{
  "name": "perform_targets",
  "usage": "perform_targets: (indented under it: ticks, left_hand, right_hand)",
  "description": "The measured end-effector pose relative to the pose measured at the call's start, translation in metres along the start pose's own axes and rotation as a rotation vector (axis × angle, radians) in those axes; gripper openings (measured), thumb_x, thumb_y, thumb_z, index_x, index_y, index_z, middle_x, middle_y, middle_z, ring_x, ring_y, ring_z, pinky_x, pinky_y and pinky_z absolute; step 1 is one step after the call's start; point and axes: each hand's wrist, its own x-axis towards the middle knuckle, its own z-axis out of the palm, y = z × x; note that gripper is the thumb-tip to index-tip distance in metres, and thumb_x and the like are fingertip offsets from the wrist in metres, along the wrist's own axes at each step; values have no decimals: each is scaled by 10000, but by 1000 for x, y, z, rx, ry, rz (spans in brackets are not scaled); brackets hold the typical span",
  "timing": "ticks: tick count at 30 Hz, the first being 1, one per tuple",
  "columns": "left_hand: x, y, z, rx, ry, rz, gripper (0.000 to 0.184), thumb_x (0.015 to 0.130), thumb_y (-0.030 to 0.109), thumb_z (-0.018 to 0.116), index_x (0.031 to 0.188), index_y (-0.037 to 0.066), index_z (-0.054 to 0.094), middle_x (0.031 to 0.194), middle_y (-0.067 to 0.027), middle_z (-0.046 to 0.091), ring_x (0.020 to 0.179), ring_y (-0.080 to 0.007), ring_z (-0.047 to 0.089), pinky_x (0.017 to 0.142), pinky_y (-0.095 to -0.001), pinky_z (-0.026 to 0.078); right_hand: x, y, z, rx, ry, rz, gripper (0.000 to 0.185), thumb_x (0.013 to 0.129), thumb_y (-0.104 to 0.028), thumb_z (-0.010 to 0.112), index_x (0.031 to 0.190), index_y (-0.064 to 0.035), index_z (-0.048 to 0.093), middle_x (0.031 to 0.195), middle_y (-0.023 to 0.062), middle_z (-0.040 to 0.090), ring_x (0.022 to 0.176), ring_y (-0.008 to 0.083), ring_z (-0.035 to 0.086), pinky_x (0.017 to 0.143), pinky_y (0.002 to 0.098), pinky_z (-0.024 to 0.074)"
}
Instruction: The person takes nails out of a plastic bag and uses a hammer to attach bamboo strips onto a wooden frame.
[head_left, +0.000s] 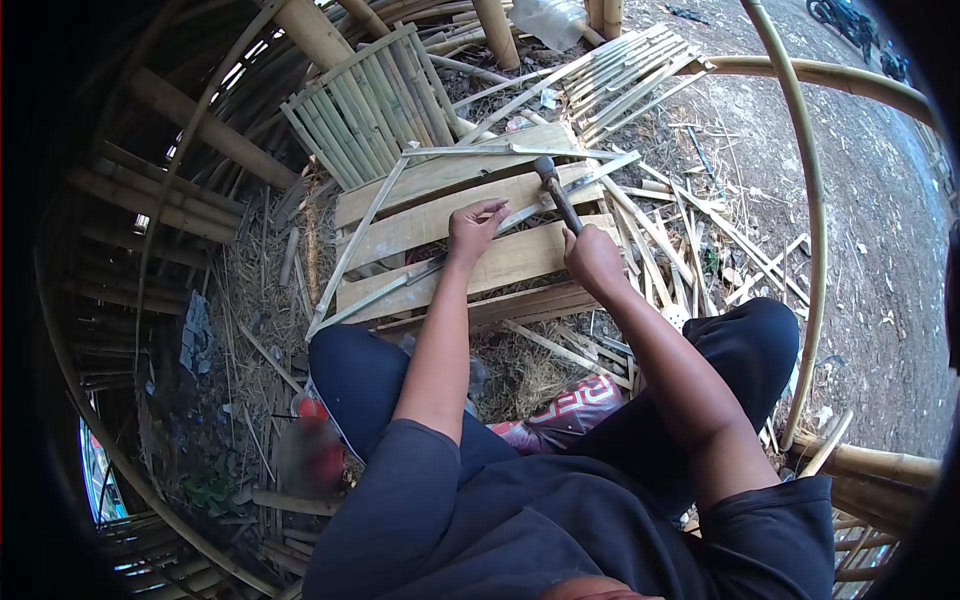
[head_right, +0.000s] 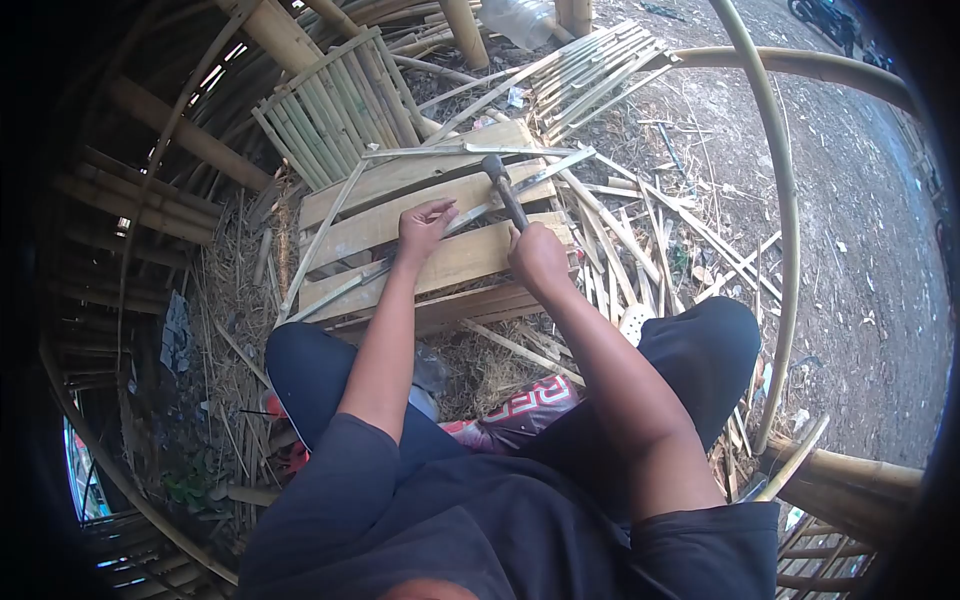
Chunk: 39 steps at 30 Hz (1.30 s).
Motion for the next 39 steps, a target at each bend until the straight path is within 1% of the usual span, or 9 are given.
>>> perform_targets:
  ticks: [4,10,13,16,26,29,37,39]
  left_hand:
    - [-2,4,-1,-16,-38,-28,218,899,172,817,1075,44,798,951,-75,796,822,-94,721,746,-261,575]
    - [-5,9,1,8,-43,-110,177,900,144,806,1042,38,805,928,-81,799,806,-104,732,748,-253,576]
    - [-6,15,2,51,-28,-57,179,898,134,805,1049,37,804,932,-81,799,805,-103,732,747,-251,577]
    - [-6,17,2,52,-36,-75,177,895,123,803,1049,35,803,935,-83,799,806,-102,732,748,-250,578]
    - [-8,16,4,41,-36,-37,169,894,112,800,1036,20,798,934,-79,798,815,-100,732,760,-253,584]
    - [-9,21,3,52,-38,-37,168,894,109,800,1035,18,796,926,-74,796,812,-98,731,755,-253,583]
    - [-10,21,6,87,-1,-5,152,892,99,801,1019,16,796,906,-65,793,792,-90,725,739,-246,578]
    - [-10,16,6,52,-5,-19,142,885,93,804,1004,15,797,894,-65,791,794,-97,729,732,-248,579]
  right_hand:
    - [-1,0,0,4,-1,1,454,1007,-363,596,916,73,683,879,316,706,859,470,714,784,536,571]
    - [-2,0,1,12,2,14,450,1005,-367,603,931,71,679,881,311,709,863,468,715,788,534,571]
    - [-3,0,1,14,8,6,448,1005,-368,605,932,68,678,878,307,710,858,468,715,785,532,571]
    - [-3,1,1,24,7,3,444,1004,-366,608,932,67,676,875,306,709,853,467,715,781,530,572]
    - [0,6,9,51,15,-14,410,996,-336,624,926,66,668,881,307,706,852,472,713,779,535,572]
    - [0,9,14,90,59,-15,457,994,-358,631,890,84,683,844,338,688,825,505,695,770,552,556]
    - [0,8,14,81,56,-12,442,995,-353,628,889,72,680,850,329,690,836,498,696,783,551,552]
    - [0,10,16,77,52,-7,445,995,-357,627,892,73,679,854,327,692,840,496,696,786,551,552]
